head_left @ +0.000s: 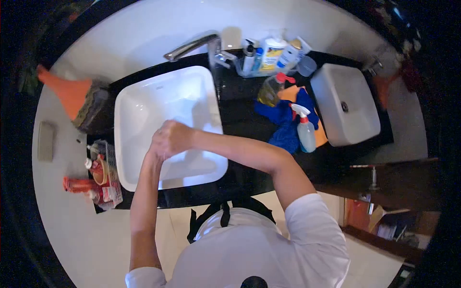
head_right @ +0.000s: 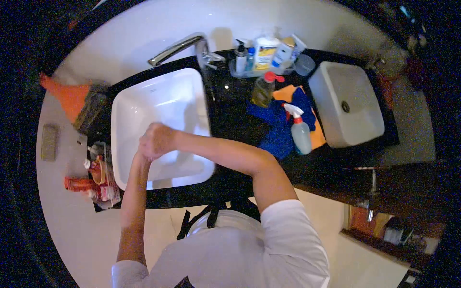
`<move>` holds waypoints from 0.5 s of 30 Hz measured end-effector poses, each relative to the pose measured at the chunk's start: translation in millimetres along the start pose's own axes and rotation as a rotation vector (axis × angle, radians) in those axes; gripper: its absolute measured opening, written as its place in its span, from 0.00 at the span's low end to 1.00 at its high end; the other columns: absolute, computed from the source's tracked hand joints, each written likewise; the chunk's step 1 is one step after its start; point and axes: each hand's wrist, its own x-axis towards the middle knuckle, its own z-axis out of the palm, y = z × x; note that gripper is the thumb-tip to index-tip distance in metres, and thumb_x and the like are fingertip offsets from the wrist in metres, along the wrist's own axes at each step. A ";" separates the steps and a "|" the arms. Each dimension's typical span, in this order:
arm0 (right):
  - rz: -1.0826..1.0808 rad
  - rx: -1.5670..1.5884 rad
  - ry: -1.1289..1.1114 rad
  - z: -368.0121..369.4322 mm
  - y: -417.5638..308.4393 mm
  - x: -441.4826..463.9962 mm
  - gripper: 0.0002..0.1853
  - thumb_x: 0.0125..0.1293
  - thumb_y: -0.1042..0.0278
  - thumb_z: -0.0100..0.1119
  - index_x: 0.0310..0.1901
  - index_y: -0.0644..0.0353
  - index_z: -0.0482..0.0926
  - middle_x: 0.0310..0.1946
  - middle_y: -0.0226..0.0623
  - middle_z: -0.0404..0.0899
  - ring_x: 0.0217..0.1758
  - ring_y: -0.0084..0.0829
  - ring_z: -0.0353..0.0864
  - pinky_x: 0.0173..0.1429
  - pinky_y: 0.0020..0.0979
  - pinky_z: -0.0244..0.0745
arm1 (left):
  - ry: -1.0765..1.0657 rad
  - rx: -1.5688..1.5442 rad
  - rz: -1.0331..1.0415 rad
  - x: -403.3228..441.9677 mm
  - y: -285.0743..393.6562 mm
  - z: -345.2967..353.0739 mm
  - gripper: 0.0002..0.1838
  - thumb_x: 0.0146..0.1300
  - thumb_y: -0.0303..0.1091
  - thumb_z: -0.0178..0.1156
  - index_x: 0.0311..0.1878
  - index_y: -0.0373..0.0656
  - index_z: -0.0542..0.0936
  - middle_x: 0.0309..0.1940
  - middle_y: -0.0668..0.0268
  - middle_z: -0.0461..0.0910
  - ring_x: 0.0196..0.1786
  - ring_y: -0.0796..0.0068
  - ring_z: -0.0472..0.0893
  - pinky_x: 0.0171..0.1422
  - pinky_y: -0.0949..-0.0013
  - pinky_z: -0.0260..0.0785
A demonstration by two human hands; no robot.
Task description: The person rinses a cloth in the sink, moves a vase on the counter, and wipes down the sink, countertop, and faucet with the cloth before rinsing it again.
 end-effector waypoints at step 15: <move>0.766 0.375 0.921 -133.8 67.3 8.5 0.29 0.50 0.70 0.68 0.49 0.60 0.60 0.45 0.40 0.64 0.50 0.33 0.67 0.57 0.35 0.66 | 0.132 0.418 0.305 1.5 61.6 66.1 0.26 0.69 0.54 0.39 0.54 0.40 0.71 0.47 0.61 0.76 0.48 0.68 0.76 0.53 0.63 0.68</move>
